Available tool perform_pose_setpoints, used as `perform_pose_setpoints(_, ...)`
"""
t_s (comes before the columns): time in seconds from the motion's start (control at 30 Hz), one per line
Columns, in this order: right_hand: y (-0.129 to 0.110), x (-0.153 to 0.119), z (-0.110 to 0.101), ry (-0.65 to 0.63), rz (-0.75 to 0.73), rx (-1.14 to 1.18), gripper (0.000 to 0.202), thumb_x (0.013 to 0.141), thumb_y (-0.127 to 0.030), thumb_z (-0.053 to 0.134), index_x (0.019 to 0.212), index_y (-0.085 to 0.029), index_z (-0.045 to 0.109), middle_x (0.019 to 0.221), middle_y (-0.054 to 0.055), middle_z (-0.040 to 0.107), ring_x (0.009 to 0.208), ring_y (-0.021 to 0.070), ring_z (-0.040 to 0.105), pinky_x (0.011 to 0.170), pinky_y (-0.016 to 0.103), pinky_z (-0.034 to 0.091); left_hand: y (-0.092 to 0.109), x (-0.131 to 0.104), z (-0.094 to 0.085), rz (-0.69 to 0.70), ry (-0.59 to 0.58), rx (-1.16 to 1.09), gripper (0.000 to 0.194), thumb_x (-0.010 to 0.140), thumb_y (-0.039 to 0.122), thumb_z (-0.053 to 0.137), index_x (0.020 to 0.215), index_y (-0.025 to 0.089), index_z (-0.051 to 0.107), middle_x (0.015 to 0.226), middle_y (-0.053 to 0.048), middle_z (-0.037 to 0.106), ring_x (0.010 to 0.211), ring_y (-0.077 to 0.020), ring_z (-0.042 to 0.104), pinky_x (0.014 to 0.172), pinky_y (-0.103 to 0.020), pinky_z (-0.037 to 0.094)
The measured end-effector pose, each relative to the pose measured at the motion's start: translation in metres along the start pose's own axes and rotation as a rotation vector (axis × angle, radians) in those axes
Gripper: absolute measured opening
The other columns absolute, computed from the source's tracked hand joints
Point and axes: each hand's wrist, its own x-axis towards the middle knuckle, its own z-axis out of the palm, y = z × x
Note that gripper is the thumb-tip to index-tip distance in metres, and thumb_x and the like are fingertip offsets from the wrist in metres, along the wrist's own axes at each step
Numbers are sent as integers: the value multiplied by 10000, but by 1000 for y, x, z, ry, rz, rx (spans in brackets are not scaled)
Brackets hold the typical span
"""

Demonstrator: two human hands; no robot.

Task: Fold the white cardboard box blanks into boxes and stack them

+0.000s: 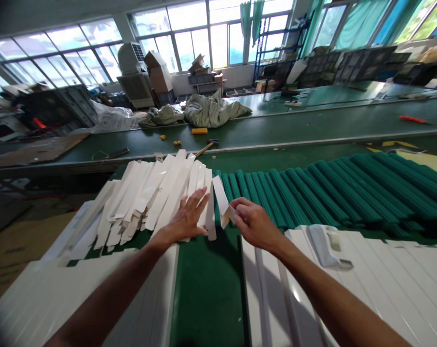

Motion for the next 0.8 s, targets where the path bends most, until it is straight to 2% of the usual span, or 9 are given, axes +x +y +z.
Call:
perform_pose_setpoints(0.1,-36,-5,-56,-118,-64,246,295,893,-312,482,683,-156,619,991,79,663,700,120,581,626,229,455,25,8,-15,188,38,-130,1247,623,464,835,1547,175,49,1600,-216,162,1489,-371,136,1166,-627,121)
perform_pose_setpoints(0.2,-66,-3,-89,-204,-24,460,290,858,-377,557,714,-151,668,927,73,680,666,116,588,570,207,448,55,6,-32,266,109,-363,1163,656,530,783,1535,133,134,1548,-232,303,1447,-366,280,1178,-567,202)
perform_pose_setpoints(0.27,-73,4,-95,-179,-36,616,324,823,-427,604,663,-149,647,851,68,680,670,130,610,598,222,478,72,-1,-41,199,174,-572,1154,581,527,832,1497,124,256,1457,-218,449,1338,-354,453,1127,-501,357)
perform_pose_setpoints(0.33,-64,15,-86,-52,-11,765,445,835,-550,537,647,-153,605,829,76,679,667,152,636,633,272,517,84,-13,-44,6,273,-784,1075,489,501,885,1389,135,424,1272,-170,612,1127,-312,618,970,-417,523)
perform_pose_setpoints(0.43,-26,32,-35,214,369,645,582,927,-610,267,780,-151,592,933,114,693,701,165,680,663,305,549,90,-34,-35,-398,490,-977,768,470,448,894,1102,131,594,934,-93,710,802,-239,693,694,-326,597)
perform_pose_setpoints(0.5,4,39,18,219,690,394,482,949,-513,345,858,-123,613,898,139,703,756,186,705,678,289,550,87,-47,-23,-613,654,-1013,598,481,419,879,930,130,610,804,-72,701,692,-222,686,600,-306,586)
perform_pose_setpoints(0.6,37,44,97,156,871,240,406,906,-425,522,820,-55,664,878,245,696,919,313,701,783,377,540,79,-61,-4,-824,815,-943,518,480,380,870,849,144,592,751,-59,697,635,-216,685,556,-300,582)
perform_pose_setpoints(0.7,50,46,151,115,976,121,432,926,-416,531,926,-12,686,1077,309,651,1127,353,618,943,441,476,74,-69,10,-861,847,-815,522,476,390,872,857,158,599,733,-49,698,613,-216,682,542,-302,585)
perform_pose_setpoints(0.8,52,51,176,84,1043,65,413,938,-432,549,1094,-62,647,1191,204,628,1153,285,593,992,473,456,71,-70,16,-769,853,-743,512,512,437,860,866,159,617,752,-55,703,669,-227,694,608,-318,600)
